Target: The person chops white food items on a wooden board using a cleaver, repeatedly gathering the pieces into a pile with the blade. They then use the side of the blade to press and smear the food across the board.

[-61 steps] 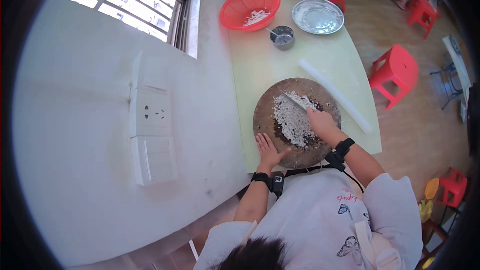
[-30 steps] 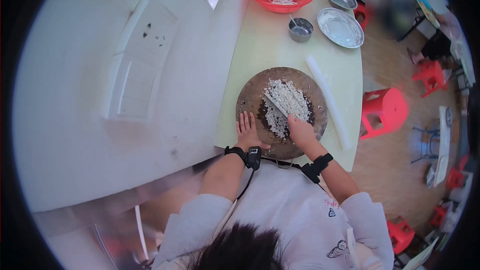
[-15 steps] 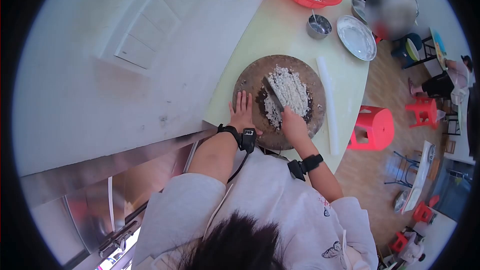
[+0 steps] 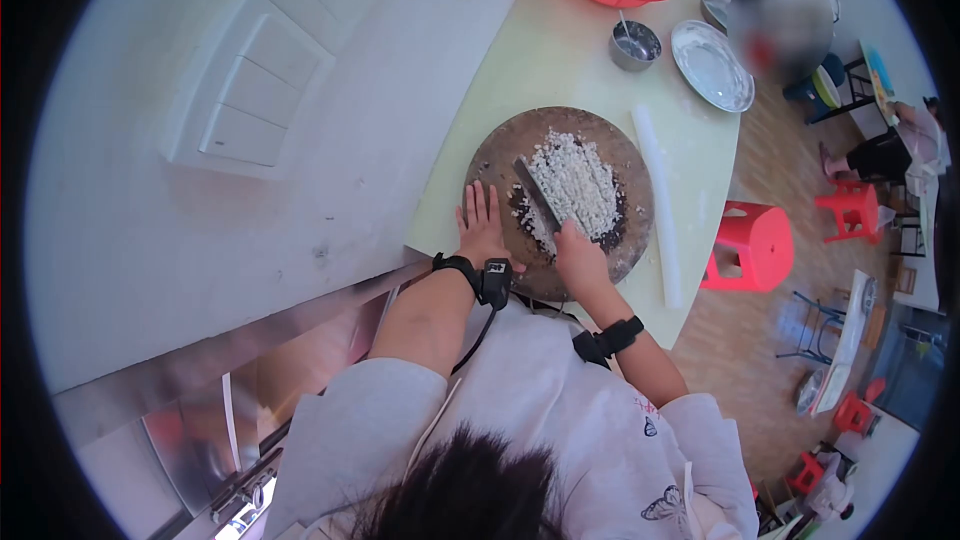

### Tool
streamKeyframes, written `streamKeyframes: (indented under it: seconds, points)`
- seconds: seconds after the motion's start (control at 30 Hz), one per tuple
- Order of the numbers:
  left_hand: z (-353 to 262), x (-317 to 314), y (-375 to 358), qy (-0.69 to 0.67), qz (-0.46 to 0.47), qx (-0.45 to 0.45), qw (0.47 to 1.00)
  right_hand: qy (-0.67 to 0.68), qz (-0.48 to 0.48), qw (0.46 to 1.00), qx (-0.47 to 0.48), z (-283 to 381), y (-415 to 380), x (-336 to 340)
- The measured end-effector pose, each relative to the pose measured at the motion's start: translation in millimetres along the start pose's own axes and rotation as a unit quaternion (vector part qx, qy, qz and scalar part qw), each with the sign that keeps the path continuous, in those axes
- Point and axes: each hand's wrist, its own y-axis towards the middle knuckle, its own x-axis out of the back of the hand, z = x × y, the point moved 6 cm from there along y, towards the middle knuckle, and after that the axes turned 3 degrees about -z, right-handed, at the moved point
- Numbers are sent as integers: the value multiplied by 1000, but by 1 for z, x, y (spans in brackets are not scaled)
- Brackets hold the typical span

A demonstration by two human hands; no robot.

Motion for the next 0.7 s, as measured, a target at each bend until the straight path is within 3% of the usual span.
streamKeyframes:
  seconds: [0.7]
  points:
    - [2, -4, 3, 21, 8, 11, 1000, -34, 34, 999, 11, -6, -12, -14]
